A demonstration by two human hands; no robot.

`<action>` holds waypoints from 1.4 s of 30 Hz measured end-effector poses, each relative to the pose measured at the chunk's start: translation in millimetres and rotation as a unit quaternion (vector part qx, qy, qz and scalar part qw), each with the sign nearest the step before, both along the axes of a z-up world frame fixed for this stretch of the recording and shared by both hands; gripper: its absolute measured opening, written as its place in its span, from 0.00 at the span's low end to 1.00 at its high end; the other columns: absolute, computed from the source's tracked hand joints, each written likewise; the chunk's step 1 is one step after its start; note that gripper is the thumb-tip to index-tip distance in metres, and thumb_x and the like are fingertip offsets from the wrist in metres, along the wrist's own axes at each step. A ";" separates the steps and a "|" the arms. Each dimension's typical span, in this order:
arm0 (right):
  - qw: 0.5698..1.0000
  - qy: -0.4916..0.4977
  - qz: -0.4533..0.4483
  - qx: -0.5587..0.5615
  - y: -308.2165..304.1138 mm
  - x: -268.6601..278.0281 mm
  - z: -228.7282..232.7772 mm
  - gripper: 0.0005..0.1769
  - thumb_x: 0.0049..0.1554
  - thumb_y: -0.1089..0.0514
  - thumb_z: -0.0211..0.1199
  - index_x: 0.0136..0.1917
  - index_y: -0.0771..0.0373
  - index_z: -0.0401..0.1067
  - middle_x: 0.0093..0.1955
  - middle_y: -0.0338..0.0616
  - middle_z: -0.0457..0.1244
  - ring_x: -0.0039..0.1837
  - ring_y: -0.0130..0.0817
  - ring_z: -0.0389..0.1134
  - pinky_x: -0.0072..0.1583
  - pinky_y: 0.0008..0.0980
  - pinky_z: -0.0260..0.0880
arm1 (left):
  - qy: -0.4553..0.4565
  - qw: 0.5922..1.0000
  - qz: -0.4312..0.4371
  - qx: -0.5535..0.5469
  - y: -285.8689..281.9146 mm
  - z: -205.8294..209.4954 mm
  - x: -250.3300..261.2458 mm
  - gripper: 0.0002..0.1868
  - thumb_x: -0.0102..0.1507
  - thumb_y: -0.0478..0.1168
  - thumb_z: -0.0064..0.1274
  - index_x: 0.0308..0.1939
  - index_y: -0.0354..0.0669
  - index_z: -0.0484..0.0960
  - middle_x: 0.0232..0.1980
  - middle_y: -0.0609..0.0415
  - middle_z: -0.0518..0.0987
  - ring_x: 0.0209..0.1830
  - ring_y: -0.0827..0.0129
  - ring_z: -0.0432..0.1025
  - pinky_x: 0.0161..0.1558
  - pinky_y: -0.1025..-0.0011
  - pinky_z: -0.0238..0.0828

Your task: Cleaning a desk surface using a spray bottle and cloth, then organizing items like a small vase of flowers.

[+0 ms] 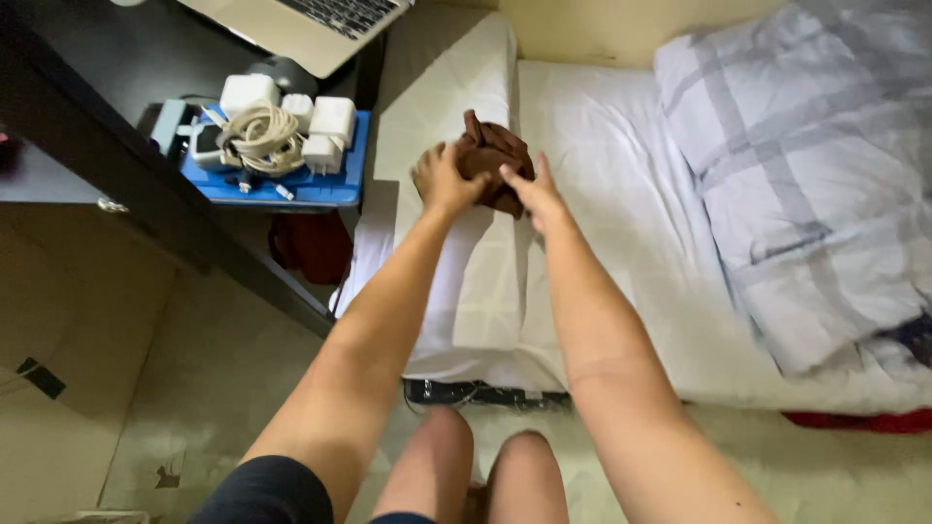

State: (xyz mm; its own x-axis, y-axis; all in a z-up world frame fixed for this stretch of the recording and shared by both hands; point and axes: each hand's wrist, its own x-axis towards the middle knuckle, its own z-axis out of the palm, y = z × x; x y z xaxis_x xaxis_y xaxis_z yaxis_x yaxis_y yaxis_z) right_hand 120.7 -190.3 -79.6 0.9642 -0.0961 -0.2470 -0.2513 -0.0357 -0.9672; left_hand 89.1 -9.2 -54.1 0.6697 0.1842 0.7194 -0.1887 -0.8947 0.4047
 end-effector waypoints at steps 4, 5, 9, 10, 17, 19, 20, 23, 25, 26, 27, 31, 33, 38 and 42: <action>0.977 -0.176 0.031 -0.120 16.0 27.4 -56.7 0.36 0.47 0.56 0.79 0.66 0.59 0.67 0.61 0.47 0.68 0.62 0.39 0.68 0.62 0.39 0.69 | 0.091 0.996 -0.006 -0.009 0.5 -40.1 31.6 0.31 0.36 0.47 0.75 0.43 0.52 0.87 0.48 0.46 0.84 0.55 0.32 0.72 0.55 0.26 0.62; 0.976 -0.150 0.002 -0.156 11.0 22.5 -61.4 0.32 0.47 0.57 0.78 0.63 0.60 0.69 0.60 0.47 0.69 0.61 0.40 0.70 0.62 0.40 0.71 | 0.185 0.973 -0.072 -0.116 1.3 -44.6 30.7 0.23 0.45 0.44 0.70 0.43 0.49 0.85 0.46 0.47 0.84 0.50 0.43 0.75 0.52 0.44 0.68; 0.995 -0.059 -0.010 -0.081 -9.6 -24.4 -42.0 0.30 0.47 0.63 0.73 0.61 0.61 0.64 0.58 0.51 0.66 0.58 0.42 0.69 0.57 0.41 0.74 | 0.222 0.882 -0.253 -0.330 -6.0 -50.4 -2.3 0.11 0.55 0.36 0.61 0.39 0.40 0.78 0.35 0.49 0.81 0.38 0.61 0.74 0.44 0.63 0.74; 0.995 -0.056 -0.011 -0.084 -13.6 -52.4 -24.3 0.30 0.47 0.63 0.73 0.61 0.61 0.64 0.58 0.51 0.66 0.58 0.42 0.69 0.57 0.41 0.74 | 0.224 0.880 -0.254 -0.333 -9.2 -27.4 -33.3 0.11 0.55 0.36 0.61 0.39 0.40 0.78 0.35 0.49 0.81 0.38 0.61 0.74 0.44 0.63 0.74; 0.990 0.077 0.031 0.110 -4.3 -239.4 110.4 0.30 0.50 0.65 0.71 0.61 0.64 0.60 0.57 0.52 0.65 0.56 0.45 0.70 0.53 0.44 0.78 | 0.341 0.774 -0.232 -0.480 7.5 84.6 -228.7 0.12 0.53 0.29 0.59 0.37 0.44 0.75 0.35 0.58 0.77 0.39 0.73 0.71 0.44 0.71 0.73; 0.984 0.136 0.022 0.115 7.0 -298.3 156.1 0.28 0.51 0.65 0.69 0.62 0.63 0.60 0.57 0.53 0.64 0.56 0.46 0.70 0.52 0.46 0.78 | 0.336 0.757 -0.238 -0.508 17.6 121.3 -285.3 0.13 0.53 0.28 0.59 0.37 0.44 0.74 0.36 0.59 0.75 0.39 0.74 0.69 0.45 0.71 0.72; 0.980 0.155 0.027 0.121 11.0 -322.8 169.5 0.28 0.51 0.66 0.69 0.62 0.62 0.60 0.58 0.53 0.64 0.58 0.45 0.69 0.54 0.45 0.77 | 0.348 0.764 -0.228 -0.493 24.3 141.4 -310.5 0.13 0.54 0.28 0.59 0.38 0.43 0.75 0.36 0.59 0.75 0.39 0.74 0.69 0.44 0.71 0.71; 0.968 0.202 0.067 0.132 41.4 -383.7 231.1 0.28 0.52 0.65 0.69 0.62 0.62 0.60 0.59 0.54 0.64 0.59 0.45 0.69 0.57 0.46 0.75 | 0.379 0.761 -0.187 -0.492 60.9 208.8 -376.7 0.13 0.54 0.28 0.60 0.39 0.42 0.76 0.36 0.58 0.75 0.39 0.73 0.69 0.44 0.72 0.70; 0.962 0.218 0.100 0.133 67.4 -405.9 259.9 0.27 0.52 0.64 0.68 0.61 0.63 0.60 0.59 0.56 0.65 0.59 0.46 0.69 0.57 0.48 0.73 | 0.387 0.752 -0.165 -0.507 91.5 222.9 -406.9 0.13 0.54 0.29 0.60 0.40 0.42 0.76 0.37 0.59 0.76 0.39 0.73 0.70 0.43 0.72 0.70; 0.954 0.234 0.131 0.135 82.4 -408.5 268.2 0.27 0.52 0.64 0.69 0.62 0.61 0.62 0.60 0.52 0.65 0.61 0.43 0.69 0.60 0.44 0.73 | 0.349 0.787 -0.172 -0.479 109.3 217.4 -414.8 0.13 0.53 0.29 0.62 0.39 0.41 0.77 0.37 0.60 0.76 0.39 0.75 0.70 0.43 0.73 0.70; 0.944 0.255 0.159 0.138 98.1 -416.2 275.4 0.27 0.52 0.63 0.69 0.63 0.58 0.63 0.61 0.48 0.66 0.62 0.40 0.69 0.63 0.39 0.72 | 0.315 0.817 -0.176 -0.449 127.6 211.1 -427.0 0.14 0.52 0.29 0.64 0.38 0.41 0.77 0.36 0.60 0.77 0.39 0.76 0.71 0.44 0.75 0.70; 0.918 0.261 0.233 0.186 170.3 -419.1 307.0 0.24 0.55 0.61 0.70 0.61 0.64 0.63 0.59 0.51 0.65 0.61 0.41 0.68 0.64 0.42 0.69 | 0.316 0.733 -0.101 -0.593 196.7 250.1 -451.1 0.15 0.52 0.27 0.60 0.40 0.40 0.76 0.34 0.59 0.75 0.36 0.76 0.69 0.39 0.74 0.67; 0.909 0.267 0.252 0.198 214.5 -410.0 317.3 0.21 0.55 0.57 0.68 0.59 0.59 0.65 0.59 0.46 0.65 0.61 0.36 0.68 0.64 0.38 0.70 | 0.265 0.726 -0.088 -0.628 238.3 270.5 -449.3 0.13 0.54 0.28 0.58 0.41 0.40 0.76 0.34 0.60 0.74 0.35 0.76 0.67 0.36 0.74 0.66; 0.932 0.194 0.213 0.218 343.6 -362.5 309.5 0.14 0.61 0.52 0.64 0.57 0.56 0.68 0.57 0.39 0.65 0.60 0.32 0.67 0.63 0.38 0.67 | 0.220 0.793 -0.117 -0.555 364.6 297.8 -410.3 0.15 0.53 0.27 0.55 0.43 0.39 0.77 0.38 0.60 0.76 0.39 0.77 0.68 0.43 0.76 0.68; 0.920 0.129 0.198 0.312 448.3 -330.3 373.3 0.14 0.64 0.47 0.57 0.56 0.56 0.69 0.57 0.38 0.67 0.60 0.32 0.68 0.64 0.39 0.68 | 0.224 0.787 -0.154 -0.554 458.1 323.8 -357.1 0.16 0.53 0.26 0.53 0.43 0.41 0.75 0.38 0.62 0.76 0.39 0.79 0.69 0.43 0.78 0.68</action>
